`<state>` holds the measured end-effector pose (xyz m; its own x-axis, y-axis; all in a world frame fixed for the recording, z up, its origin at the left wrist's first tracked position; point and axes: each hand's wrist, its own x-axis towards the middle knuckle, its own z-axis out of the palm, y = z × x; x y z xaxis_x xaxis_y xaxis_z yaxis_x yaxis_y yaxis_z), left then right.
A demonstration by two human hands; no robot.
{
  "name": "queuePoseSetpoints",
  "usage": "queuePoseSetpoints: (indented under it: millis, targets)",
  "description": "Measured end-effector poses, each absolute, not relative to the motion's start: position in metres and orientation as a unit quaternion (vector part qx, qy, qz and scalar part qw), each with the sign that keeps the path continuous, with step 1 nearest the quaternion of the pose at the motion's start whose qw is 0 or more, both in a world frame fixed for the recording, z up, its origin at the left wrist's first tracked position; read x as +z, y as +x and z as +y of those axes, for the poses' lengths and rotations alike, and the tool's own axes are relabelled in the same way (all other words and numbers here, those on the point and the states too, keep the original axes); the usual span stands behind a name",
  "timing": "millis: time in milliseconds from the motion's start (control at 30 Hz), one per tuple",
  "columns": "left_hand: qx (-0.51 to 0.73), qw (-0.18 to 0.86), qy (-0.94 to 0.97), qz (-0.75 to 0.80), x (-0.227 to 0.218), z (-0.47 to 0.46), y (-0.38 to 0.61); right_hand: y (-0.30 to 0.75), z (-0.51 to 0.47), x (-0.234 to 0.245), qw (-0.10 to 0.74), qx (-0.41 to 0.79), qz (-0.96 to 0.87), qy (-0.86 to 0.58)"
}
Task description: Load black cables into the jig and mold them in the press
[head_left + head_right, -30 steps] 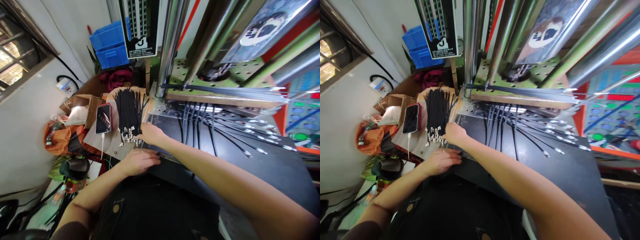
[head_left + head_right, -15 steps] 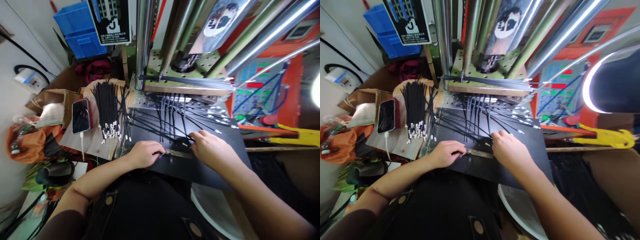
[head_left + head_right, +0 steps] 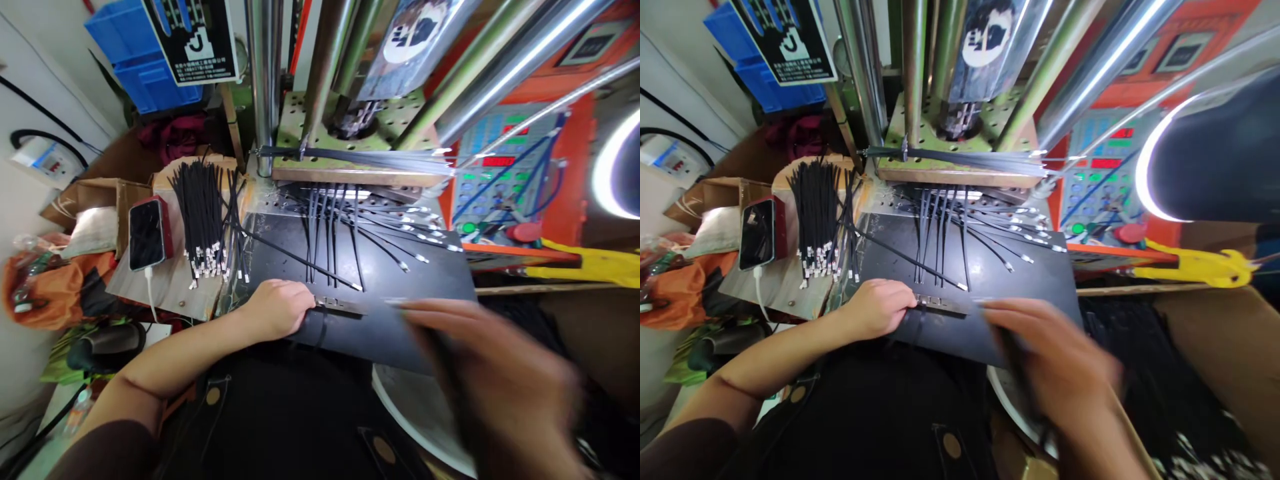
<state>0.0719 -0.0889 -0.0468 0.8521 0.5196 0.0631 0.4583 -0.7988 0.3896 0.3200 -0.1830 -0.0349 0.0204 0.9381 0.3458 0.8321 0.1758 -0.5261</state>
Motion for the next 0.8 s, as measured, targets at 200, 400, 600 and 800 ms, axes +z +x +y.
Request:
queuePoseSetpoints:
  millis: [200,400,600,800]
  targets:
    - [0.187,0.266,0.907,0.269,-0.049,-0.088,0.058,0.294,-0.165,-0.042,0.37,0.264,-0.688,-0.566]
    - [0.233,0.338,0.863,0.295,-0.055,-0.086,0.055,0.286,-0.163,-0.039,0.343,0.164,-0.773,-0.508]
    - [0.186,0.35,0.855,0.335,-0.051,-0.084,0.06,0.287,-0.168,-0.042,0.33,0.143,-0.767,-0.532]
    - [0.208,0.389,0.836,0.325,-0.053,-0.082,0.057,0.301,-0.175,-0.052,0.378,0.187,-0.691,-0.587]
